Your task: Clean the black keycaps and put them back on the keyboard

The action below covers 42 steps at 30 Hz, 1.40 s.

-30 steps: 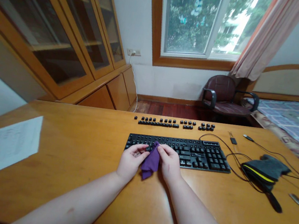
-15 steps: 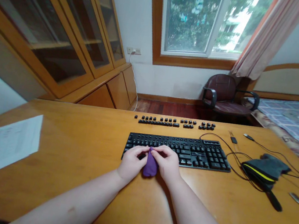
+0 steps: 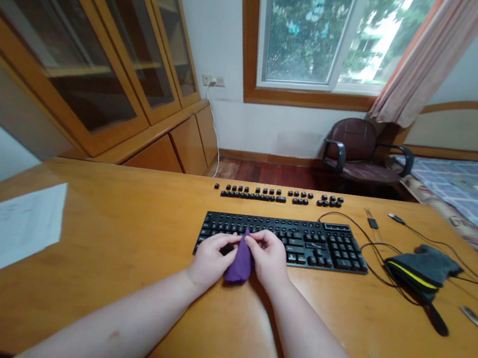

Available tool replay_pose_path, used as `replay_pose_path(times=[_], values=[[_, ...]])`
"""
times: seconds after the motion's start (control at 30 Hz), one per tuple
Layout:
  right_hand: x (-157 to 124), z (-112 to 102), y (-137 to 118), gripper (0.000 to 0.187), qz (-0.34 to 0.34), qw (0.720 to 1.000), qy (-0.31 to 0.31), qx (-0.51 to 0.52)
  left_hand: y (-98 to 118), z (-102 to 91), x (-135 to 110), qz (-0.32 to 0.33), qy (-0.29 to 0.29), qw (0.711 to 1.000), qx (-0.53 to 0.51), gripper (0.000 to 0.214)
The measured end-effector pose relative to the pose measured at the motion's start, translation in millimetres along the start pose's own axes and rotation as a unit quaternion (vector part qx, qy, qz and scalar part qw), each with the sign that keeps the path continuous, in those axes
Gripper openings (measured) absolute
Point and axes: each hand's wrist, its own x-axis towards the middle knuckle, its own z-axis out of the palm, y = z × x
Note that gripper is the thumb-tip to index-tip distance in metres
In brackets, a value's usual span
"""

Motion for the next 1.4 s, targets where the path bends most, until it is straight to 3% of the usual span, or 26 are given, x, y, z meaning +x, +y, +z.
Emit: replay_pose_path(times=[0.1, 0.23, 0.5, 0.73, 0.87, 0.97, 1.07, 1.2, 1.27, 1.4], values=[[2, -1, 3, 0.028, 0.030, 0.998, 0.014, 0.053, 2, -1.3, 2, -0.016, -0.004, 1.000, -0.019, 0.024], [2, -1, 3, 0.030, 0.053, 0.993, 0.002, 0.105, 2, -3.3, 6, -0.038, 0.034, 0.997, -0.060, 0.027], [-2, 3, -11, 0.029, 0.070, 0.995, -0.034, 0.068, 2, -6.2, 8, -0.035, 0.000, 0.997, -0.068, 0.029], [-1, 1, -8, 0.027, 0.050, 0.997, -0.018, 0.053, -2, -1.6, 8, -0.087, 0.038, 0.989, -0.117, 0.028], [-2, -1, -4, 0.026, 0.034, 0.998, 0.019, 0.045, 8, -29.0, 29, -0.131, 0.132, 0.965, -0.186, 0.039], [-2, -2, -2, 0.026, 0.020, 0.999, 0.028, 0.041, 5, -60.7, 51, -0.111, 0.149, 0.971, -0.148, 0.033], [-2, -2, -1, 0.026, 0.015, 0.999, 0.027, 0.040, -15, -80.0, 66, -0.071, 0.109, 0.991, -0.020, 0.023], [-2, -1, 0, 0.026, 0.018, 0.999, 0.020, 0.043, -49, -80.3, 68, 0.012, 0.016, 0.986, 0.168, 0.016], [-1, -1, 2, 0.026, 0.016, 0.999, 0.014, 0.044, -59, -77.1, 65, 0.032, -0.041, 0.975, 0.216, 0.018], [-1, 1, 3, 0.027, 0.009, 0.999, 0.014, 0.047, -64, -75.0, 59, 0.048, -0.074, 0.963, 0.253, 0.020]])
